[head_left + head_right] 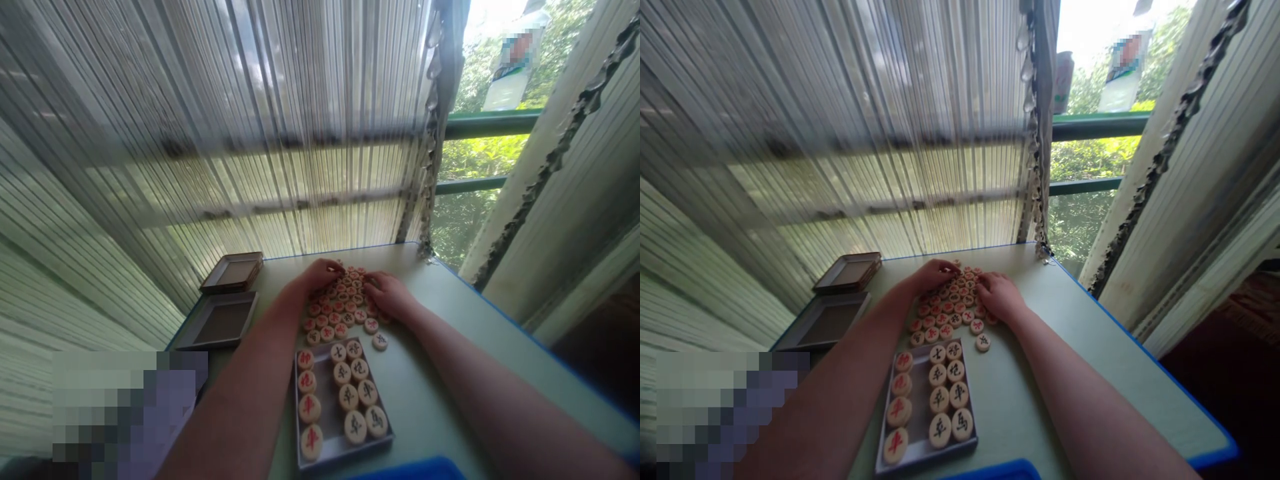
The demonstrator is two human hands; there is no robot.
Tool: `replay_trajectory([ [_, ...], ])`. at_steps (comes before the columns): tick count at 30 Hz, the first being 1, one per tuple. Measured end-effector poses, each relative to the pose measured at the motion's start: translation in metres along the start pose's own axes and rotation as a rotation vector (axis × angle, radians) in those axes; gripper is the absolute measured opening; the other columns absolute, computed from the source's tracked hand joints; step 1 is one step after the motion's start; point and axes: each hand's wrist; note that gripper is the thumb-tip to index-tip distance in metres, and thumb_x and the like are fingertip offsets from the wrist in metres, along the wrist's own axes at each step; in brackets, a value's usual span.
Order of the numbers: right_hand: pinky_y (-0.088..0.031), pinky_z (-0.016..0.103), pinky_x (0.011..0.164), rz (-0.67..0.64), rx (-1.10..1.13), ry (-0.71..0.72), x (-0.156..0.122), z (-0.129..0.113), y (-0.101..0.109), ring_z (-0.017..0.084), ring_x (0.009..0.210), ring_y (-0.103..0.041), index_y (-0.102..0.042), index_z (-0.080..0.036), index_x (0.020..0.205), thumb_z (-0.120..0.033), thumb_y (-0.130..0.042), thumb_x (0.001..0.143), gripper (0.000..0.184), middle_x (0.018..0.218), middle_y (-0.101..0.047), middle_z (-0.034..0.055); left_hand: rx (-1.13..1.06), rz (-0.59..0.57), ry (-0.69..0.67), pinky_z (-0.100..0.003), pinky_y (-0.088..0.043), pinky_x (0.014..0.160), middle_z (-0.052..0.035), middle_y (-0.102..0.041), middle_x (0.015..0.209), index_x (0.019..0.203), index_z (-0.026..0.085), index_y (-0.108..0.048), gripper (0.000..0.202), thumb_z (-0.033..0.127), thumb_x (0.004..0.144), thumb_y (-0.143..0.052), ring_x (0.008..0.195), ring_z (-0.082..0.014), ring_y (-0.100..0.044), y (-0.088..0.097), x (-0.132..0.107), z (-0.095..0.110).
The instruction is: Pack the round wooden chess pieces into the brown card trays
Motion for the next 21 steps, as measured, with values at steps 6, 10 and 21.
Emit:
replay_trajectory([
  [6, -0.039, 0.031, 0.09, 0.034, 0.009, -0.022, 0.0022, 0.0027, -0.0006, 0.02, 0.1, -0.054, -0.06, -0.017, 0.109, -0.03, -0.044, 0.081, 0.035, 0.106, -0.062, 0.009, -0.123, -0.023, 0.049, -0.024, -0.048, 0.073, -0.0052, -0.067, 0.094, 0.101, 0.015, -0.066, 0.034, 0.029, 0.071, -0.057, 0.08, -0.0147, -0.06, -0.0028, -0.0005, -0.0048],
  [10, -0.037, 0.033, 0.091, 0.035, -0.044, -0.065, 0.0024, 0.0026, -0.0004, 0.022, 0.1, -0.052, -0.064, -0.017, 0.103, -0.035, -0.046, 0.08, 0.034, 0.102, -0.061, 0.0111, -0.151, -0.029, 0.055, -0.025, -0.048, 0.071, -0.0058, -0.067, 0.092, 0.101, 0.015, -0.065, 0.035, 0.031, 0.071, -0.058, 0.077, -0.0147, -0.06, -0.0016, -0.001, -0.0071],
  [21, -0.038, 0.03, 0.088, 0.029, -0.025, -0.035, -0.0011, -0.0023, 0.0078, 0.02, 0.094, -0.055, -0.067, -0.017, 0.092, -0.028, -0.047, 0.079, 0.026, 0.096, -0.066, 0.0069, -0.216, 0.031, 0.083, -0.026, -0.049, 0.076, -0.0072, -0.066, 0.098, 0.103, 0.012, -0.064, 0.034, 0.017, 0.07, -0.057, 0.081, -0.0137, -0.06, 0.0006, -0.002, -0.0038],
])
Point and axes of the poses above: each hand's wrist, its own x-axis towards the middle knuckle, its own y-axis out of the back of the hand, z = x × y
